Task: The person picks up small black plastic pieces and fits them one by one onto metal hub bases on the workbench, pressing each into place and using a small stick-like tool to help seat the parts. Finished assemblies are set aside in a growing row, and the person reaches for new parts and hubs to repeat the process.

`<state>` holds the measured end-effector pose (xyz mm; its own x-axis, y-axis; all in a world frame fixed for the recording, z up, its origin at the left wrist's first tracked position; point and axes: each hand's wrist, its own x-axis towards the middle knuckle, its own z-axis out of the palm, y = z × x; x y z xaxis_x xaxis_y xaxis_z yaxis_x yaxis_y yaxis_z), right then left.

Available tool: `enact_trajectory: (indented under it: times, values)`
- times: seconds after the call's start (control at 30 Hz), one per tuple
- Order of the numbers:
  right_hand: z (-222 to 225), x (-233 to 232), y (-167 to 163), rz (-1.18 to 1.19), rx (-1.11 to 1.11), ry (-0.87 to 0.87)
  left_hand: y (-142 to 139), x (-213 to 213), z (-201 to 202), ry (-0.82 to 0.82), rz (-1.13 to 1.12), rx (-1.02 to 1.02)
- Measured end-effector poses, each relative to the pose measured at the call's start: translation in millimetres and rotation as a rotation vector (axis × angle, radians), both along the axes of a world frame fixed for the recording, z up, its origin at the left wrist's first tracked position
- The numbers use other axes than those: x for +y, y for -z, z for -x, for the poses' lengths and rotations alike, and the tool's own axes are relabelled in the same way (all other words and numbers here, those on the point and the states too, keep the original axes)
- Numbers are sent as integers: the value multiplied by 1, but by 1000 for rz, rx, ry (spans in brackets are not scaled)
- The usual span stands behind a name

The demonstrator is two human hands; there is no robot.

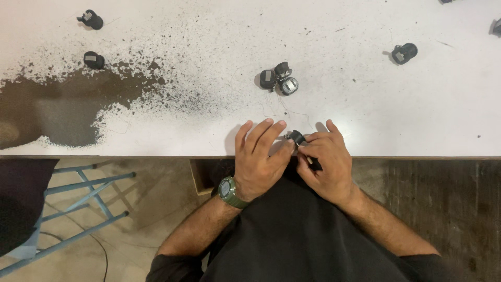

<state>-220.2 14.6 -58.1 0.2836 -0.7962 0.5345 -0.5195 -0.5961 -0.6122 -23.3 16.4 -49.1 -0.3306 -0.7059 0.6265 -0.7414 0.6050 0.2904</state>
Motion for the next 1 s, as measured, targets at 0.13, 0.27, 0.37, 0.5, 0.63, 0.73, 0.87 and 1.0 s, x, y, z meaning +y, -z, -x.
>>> enact_trajectory:
  times: [0.13,0.27,0.37,0.5,0.63,0.73,0.87,1.0]
  values:
    - [-1,0,2,17,8,-3,2,-1,2,-69,-86,47]
    - [-1,0,5,98,43,0,2,-2,2,-57,-194,52]
    - [-1,0,8,175,27,-72,-1,-3,0,-30,-212,72]
    - [-4,1,13,162,24,-60,-4,-2,-2,-5,-245,93]
    - [-6,0,14,161,41,-27,-6,-3,-4,14,-267,79]
    - [-8,0,10,148,75,-20,-6,-3,-6,23,-278,61]
    - [-8,1,1,131,95,-19,-9,-3,-6,25,-294,83]
    - [3,-2,-11,179,128,21,-16,-7,-10,-37,-336,168]
